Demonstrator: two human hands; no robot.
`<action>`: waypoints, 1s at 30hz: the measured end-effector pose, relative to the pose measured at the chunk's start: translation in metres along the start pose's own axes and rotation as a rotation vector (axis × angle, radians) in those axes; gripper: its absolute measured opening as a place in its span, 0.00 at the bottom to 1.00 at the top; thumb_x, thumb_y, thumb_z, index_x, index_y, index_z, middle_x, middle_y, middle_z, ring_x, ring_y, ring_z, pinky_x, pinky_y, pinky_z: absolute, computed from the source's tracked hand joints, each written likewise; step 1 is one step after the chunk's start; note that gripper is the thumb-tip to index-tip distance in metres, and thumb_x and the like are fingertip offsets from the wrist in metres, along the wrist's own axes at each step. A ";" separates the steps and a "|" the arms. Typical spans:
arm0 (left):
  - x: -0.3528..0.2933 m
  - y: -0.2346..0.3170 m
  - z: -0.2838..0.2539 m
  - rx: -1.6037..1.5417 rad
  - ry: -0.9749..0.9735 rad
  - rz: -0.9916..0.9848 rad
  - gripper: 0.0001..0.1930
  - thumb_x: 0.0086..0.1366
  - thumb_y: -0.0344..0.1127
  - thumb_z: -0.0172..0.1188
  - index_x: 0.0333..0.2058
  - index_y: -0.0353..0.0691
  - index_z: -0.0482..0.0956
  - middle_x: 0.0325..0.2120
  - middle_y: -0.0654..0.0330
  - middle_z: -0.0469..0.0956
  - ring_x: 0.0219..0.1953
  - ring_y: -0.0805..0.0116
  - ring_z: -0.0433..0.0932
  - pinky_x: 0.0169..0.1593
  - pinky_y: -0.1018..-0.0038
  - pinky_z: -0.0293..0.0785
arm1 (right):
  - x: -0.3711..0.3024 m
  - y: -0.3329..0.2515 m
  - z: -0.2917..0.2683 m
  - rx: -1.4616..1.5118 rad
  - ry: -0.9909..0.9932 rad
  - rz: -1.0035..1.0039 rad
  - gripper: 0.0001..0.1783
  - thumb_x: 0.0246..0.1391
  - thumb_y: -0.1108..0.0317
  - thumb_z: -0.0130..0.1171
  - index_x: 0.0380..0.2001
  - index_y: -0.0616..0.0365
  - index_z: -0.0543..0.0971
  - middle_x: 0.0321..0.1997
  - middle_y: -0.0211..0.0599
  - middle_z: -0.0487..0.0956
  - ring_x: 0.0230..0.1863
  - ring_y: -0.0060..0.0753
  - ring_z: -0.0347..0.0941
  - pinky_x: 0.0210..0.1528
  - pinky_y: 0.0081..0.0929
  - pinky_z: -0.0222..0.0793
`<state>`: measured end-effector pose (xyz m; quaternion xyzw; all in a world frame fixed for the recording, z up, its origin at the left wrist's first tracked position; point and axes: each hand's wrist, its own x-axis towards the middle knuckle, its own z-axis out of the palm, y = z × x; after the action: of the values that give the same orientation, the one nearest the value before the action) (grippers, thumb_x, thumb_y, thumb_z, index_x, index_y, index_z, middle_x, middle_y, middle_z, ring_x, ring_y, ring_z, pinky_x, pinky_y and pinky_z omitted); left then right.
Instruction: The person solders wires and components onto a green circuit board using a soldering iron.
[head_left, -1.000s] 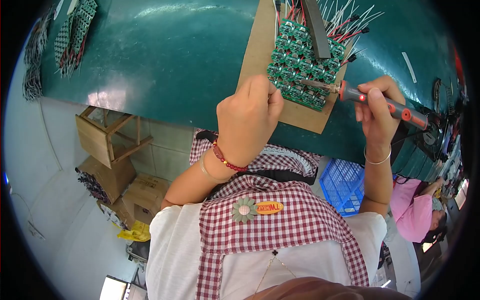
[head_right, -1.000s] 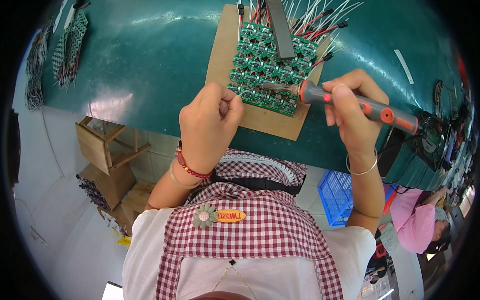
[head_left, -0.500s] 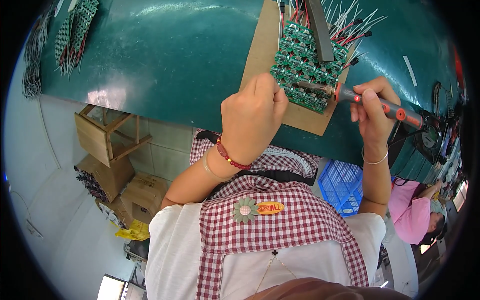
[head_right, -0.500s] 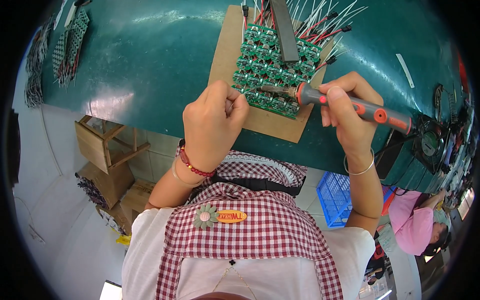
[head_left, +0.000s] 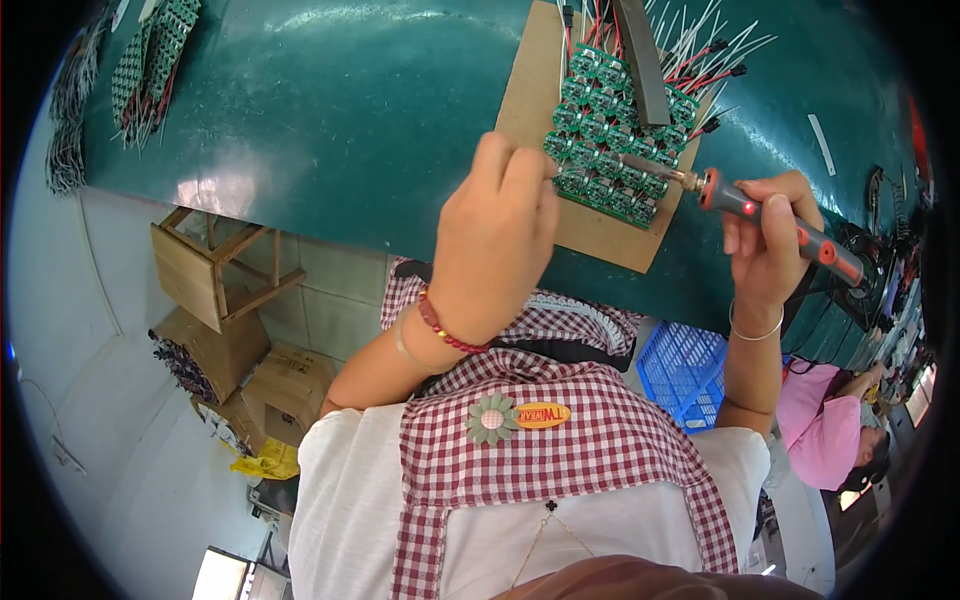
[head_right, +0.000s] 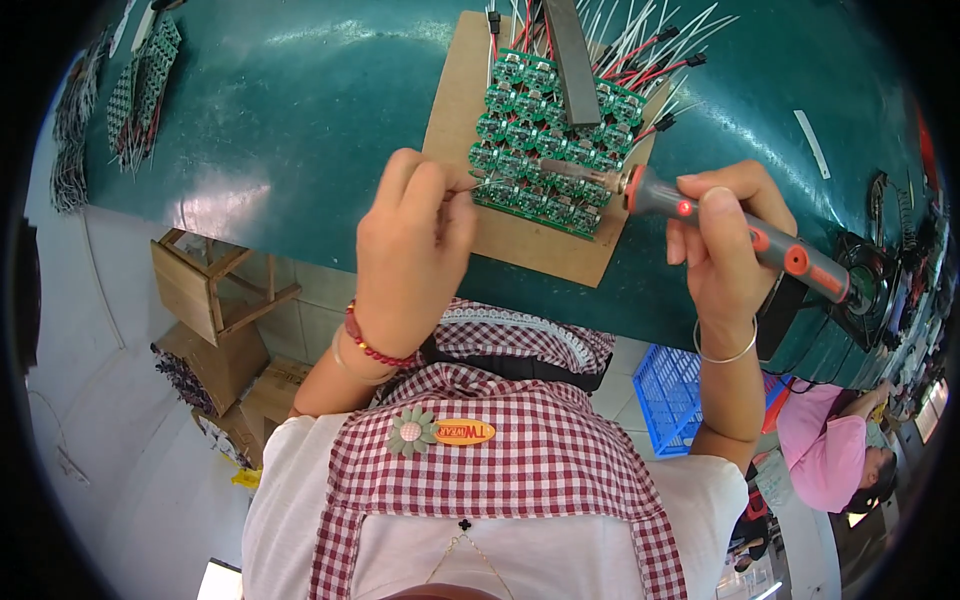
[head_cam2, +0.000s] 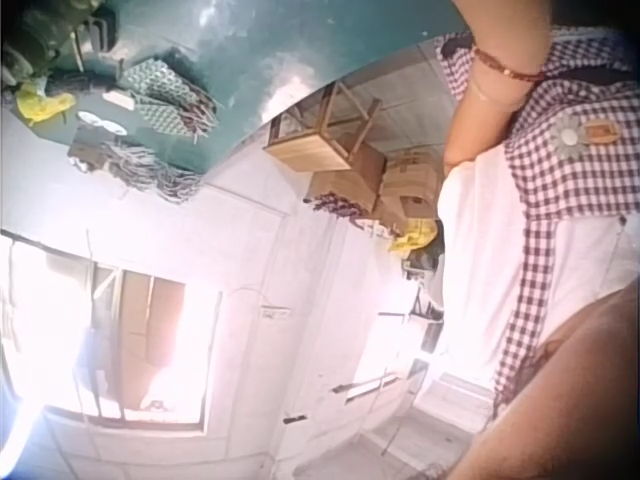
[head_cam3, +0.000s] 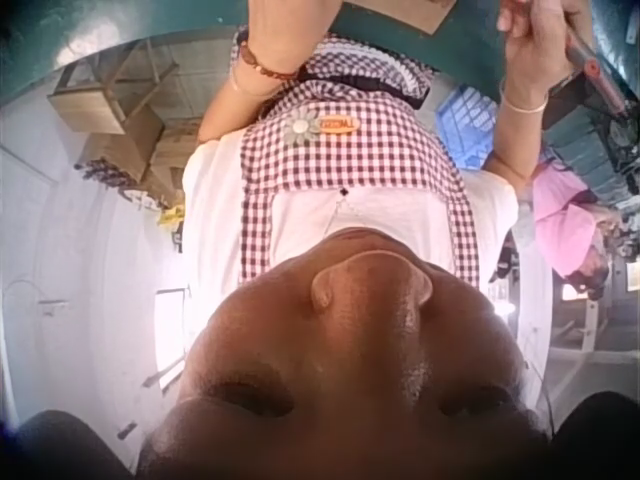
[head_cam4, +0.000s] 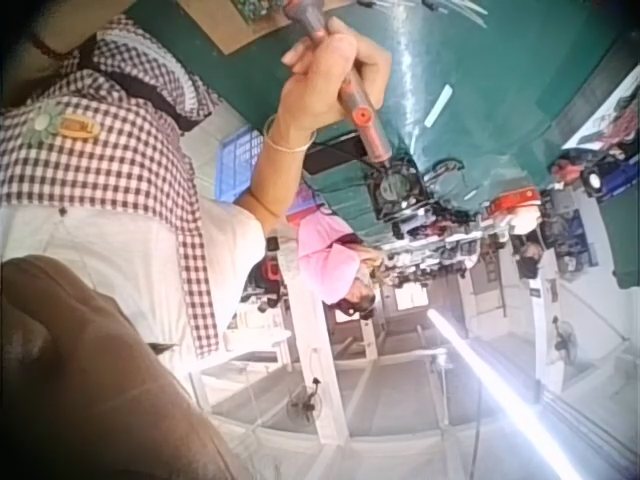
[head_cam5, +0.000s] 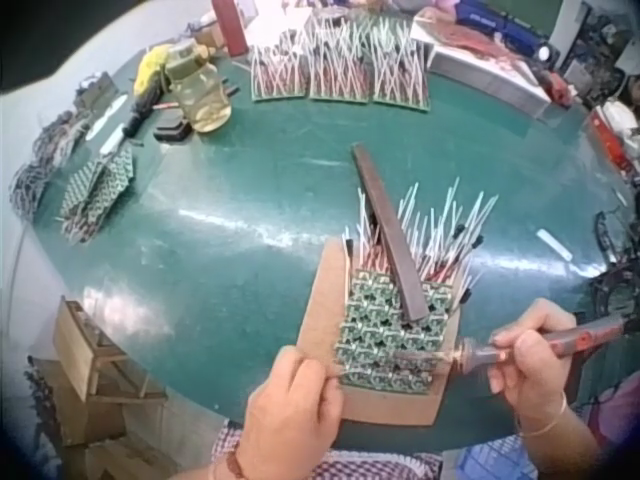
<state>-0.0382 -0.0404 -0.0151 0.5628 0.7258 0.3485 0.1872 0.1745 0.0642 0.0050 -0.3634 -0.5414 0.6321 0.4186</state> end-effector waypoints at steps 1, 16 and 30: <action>-0.001 -0.002 -0.004 0.004 0.007 -0.007 0.06 0.54 0.23 0.59 0.28 0.36 0.71 0.26 0.56 0.70 0.21 0.61 0.72 0.24 0.70 0.69 | 0.000 -0.002 -0.001 -0.003 0.008 -0.016 0.10 0.54 0.70 0.54 0.30 0.70 0.74 0.20 0.36 0.72 0.13 0.17 0.63 0.16 0.17 0.61; 0.001 -0.011 0.001 0.045 0.035 -0.021 0.11 0.51 0.23 0.63 0.23 0.36 0.67 0.20 0.59 0.72 0.17 0.69 0.72 0.22 0.76 0.68 | -0.001 0.009 0.019 -0.097 -0.138 0.064 0.06 0.52 0.76 0.56 0.33 0.68 0.74 0.22 0.37 0.76 0.19 0.20 0.71 0.21 0.15 0.64; 0.012 -0.008 0.000 0.068 -0.012 0.062 0.08 0.50 0.21 0.59 0.24 0.35 0.67 0.22 0.55 0.69 0.20 0.55 0.71 0.23 0.68 0.68 | 0.001 0.007 0.014 -0.156 -0.155 0.104 0.06 0.52 0.75 0.56 0.32 0.68 0.75 0.23 0.37 0.76 0.19 0.20 0.71 0.20 0.15 0.63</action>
<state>-0.0473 -0.0298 -0.0200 0.5933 0.7182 0.3258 0.1614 0.1604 0.0597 0.0002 -0.3725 -0.6002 0.6352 0.3123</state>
